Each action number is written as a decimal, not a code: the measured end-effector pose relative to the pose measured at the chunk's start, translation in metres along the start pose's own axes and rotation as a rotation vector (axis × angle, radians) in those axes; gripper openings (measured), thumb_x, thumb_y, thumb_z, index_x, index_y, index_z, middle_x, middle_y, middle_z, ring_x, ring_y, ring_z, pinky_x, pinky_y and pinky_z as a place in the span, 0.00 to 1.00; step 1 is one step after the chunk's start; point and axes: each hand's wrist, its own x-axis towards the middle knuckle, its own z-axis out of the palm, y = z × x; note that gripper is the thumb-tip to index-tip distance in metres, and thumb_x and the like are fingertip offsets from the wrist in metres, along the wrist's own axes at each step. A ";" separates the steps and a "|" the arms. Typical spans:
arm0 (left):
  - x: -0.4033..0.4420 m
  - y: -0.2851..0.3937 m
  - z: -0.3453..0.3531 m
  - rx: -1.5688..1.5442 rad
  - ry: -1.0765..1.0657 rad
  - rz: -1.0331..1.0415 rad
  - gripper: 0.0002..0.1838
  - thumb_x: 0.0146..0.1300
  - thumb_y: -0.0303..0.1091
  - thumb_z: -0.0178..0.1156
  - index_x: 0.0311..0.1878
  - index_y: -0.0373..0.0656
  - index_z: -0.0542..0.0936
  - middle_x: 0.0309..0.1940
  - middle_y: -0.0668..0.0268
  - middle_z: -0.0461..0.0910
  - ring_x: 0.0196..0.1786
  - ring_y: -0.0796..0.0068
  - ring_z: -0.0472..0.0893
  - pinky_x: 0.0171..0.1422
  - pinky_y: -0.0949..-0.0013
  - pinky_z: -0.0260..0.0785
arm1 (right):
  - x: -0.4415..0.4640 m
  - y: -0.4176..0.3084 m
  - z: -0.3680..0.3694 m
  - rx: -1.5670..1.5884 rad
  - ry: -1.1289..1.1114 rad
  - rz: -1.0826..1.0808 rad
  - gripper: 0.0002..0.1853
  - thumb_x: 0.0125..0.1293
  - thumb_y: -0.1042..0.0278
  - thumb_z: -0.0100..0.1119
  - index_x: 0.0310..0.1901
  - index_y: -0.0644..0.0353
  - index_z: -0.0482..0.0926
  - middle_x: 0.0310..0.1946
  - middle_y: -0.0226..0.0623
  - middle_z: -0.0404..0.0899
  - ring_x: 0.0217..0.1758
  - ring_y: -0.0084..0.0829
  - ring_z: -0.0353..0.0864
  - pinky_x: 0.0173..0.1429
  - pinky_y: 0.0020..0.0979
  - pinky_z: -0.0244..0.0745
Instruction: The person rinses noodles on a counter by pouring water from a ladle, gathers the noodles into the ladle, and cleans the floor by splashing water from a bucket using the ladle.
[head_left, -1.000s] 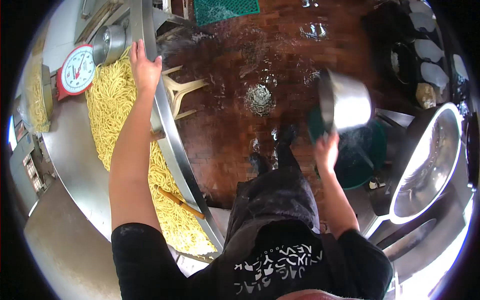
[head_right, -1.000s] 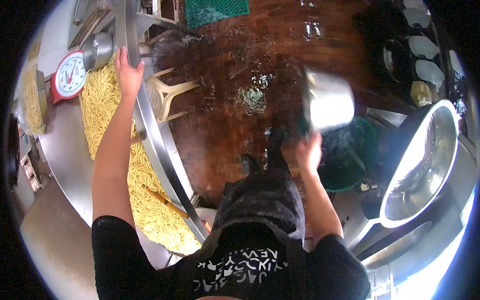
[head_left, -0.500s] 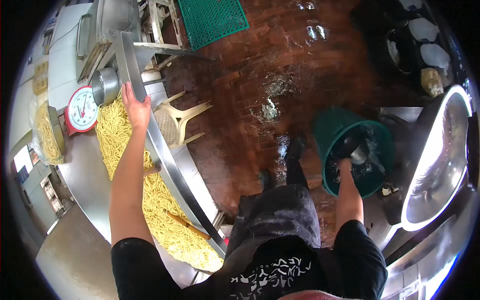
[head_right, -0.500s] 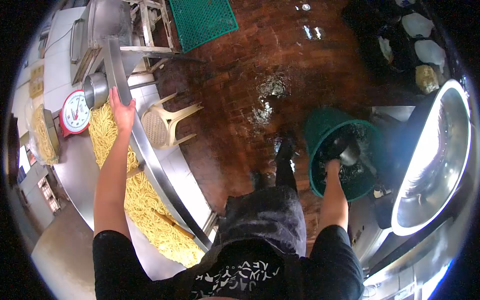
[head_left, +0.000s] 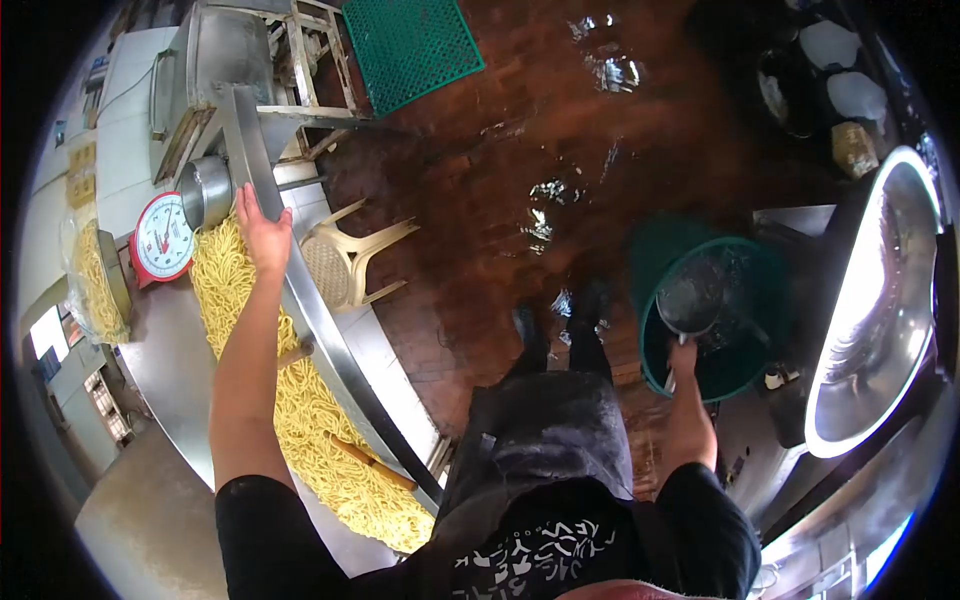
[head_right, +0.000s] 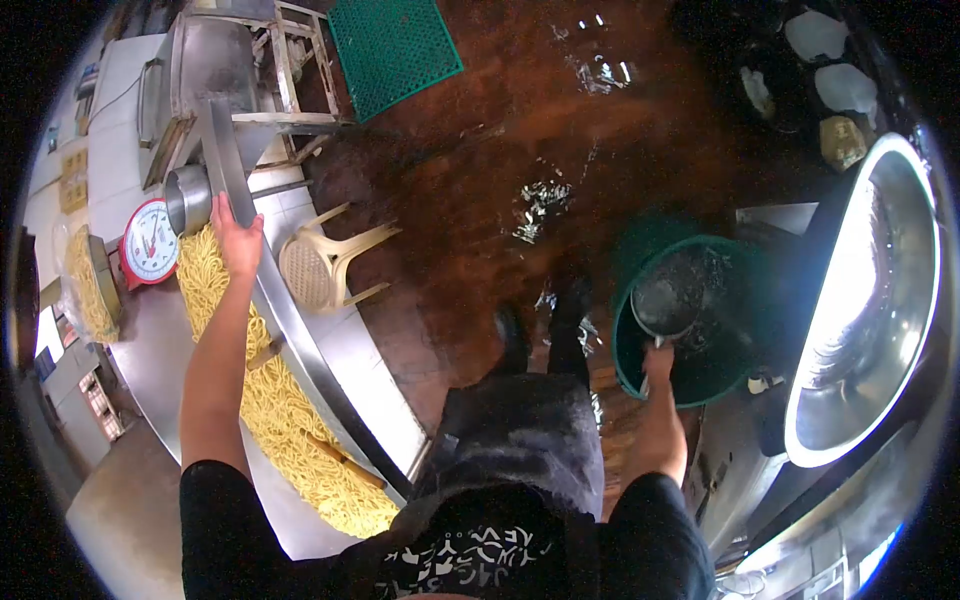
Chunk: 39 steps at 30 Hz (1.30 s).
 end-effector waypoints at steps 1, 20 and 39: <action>0.000 -0.003 0.001 -0.020 0.004 0.007 0.49 0.54 0.30 0.73 0.78 0.40 0.58 0.77 0.49 0.57 0.79 0.49 0.58 0.82 0.54 0.52 | -0.021 -0.004 -0.006 0.004 0.009 0.065 0.23 0.57 0.69 0.60 0.55 0.68 0.76 0.31 0.53 0.81 0.25 0.44 0.83 0.36 0.44 0.76; 0.025 0.011 -0.029 -0.143 -0.024 -0.088 0.45 0.54 0.26 0.66 0.77 0.39 0.59 0.77 0.47 0.56 0.79 0.42 0.57 0.82 0.49 0.52 | -0.148 -0.394 0.000 -0.238 0.097 -0.487 0.16 0.54 0.69 0.62 0.45 0.66 0.79 0.29 0.48 0.83 0.30 0.40 0.85 0.37 0.40 0.78; 0.044 -0.008 -0.020 -0.231 -0.199 -0.217 0.29 0.66 0.27 0.59 0.71 0.36 0.69 0.75 0.44 0.61 0.76 0.33 0.59 0.78 0.39 0.56 | 0.060 -0.723 0.416 -0.741 -0.483 -0.731 0.27 0.58 0.63 0.66 0.59 0.62 0.75 0.49 0.59 0.83 0.55 0.58 0.81 0.57 0.50 0.78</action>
